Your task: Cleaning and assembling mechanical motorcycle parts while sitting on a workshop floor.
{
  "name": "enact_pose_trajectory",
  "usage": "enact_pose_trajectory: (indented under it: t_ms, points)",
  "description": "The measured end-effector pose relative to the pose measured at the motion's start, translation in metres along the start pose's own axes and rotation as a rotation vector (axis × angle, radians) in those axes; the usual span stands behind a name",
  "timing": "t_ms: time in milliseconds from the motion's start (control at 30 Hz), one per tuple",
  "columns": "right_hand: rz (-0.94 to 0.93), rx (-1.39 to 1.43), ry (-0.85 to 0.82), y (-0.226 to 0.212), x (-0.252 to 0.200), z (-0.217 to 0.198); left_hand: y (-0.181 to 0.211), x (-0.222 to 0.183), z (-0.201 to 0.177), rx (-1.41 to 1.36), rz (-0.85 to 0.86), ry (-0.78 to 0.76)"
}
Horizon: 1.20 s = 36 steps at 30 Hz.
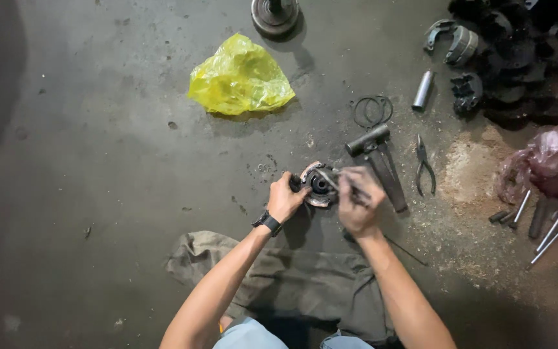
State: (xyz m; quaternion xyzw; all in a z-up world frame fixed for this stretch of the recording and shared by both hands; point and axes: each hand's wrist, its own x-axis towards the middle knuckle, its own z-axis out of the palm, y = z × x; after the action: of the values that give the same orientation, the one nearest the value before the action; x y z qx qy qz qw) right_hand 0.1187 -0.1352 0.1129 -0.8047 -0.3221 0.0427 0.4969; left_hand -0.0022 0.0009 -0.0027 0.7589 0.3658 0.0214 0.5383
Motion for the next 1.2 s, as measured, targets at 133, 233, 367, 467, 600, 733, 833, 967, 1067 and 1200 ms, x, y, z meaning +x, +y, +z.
enact_pose_trajectory:
  t_ms: [133, 233, 367, 467, 600, 733, 833, 967, 1067, 1200]
  points:
    - [0.009, 0.023, -0.184, 0.023, 0.0, 0.017, 0.001, -0.003, 0.0, -0.015, 0.001, 0.009]
    - [0.105, -0.041, -0.185, -0.005, 0.015, -0.001, -0.004, -0.003, 0.001, -0.016, 0.036, 0.01]
    - [0.027, -0.077, -0.089, 0.019, 0.009, -0.003, -0.004, 0.0, 0.006, -0.025, 0.038, 0.026]
    - [0.156, -0.078, -0.163, 0.033, 0.003, -0.008, -0.003, 0.001, 0.007, 0.012, 0.012, 0.059]
    - [0.36, -0.091, -0.096, 0.04, -0.003, -0.031, -0.006, 0.0, 0.006, -0.026, 0.022, 0.029]
    - [0.612, -0.456, -0.264, 0.073, -0.005, -0.045, -0.007, -0.005, 0.005, 0.103, 0.049, 0.036]
    - [0.68, -0.674, -0.486, 0.068, 0.005, -0.053, 0.019, -0.016, -0.009, 0.257, 0.055, -0.01]
    - [0.554, -0.606, -0.411, 0.074, 0.04, -0.068, 0.089, -0.02, -0.035, 0.489, 0.35, -0.118]
    - [-0.029, -0.584, -0.005, 0.179, 0.064, -0.061, 0.098, -0.009, -0.027, 0.658, 0.411, -0.316]
    - [0.146, -0.509, -0.056, 0.211, 0.133, -0.043, 0.08, 0.0, -0.012, 0.696, 0.497, -0.331]
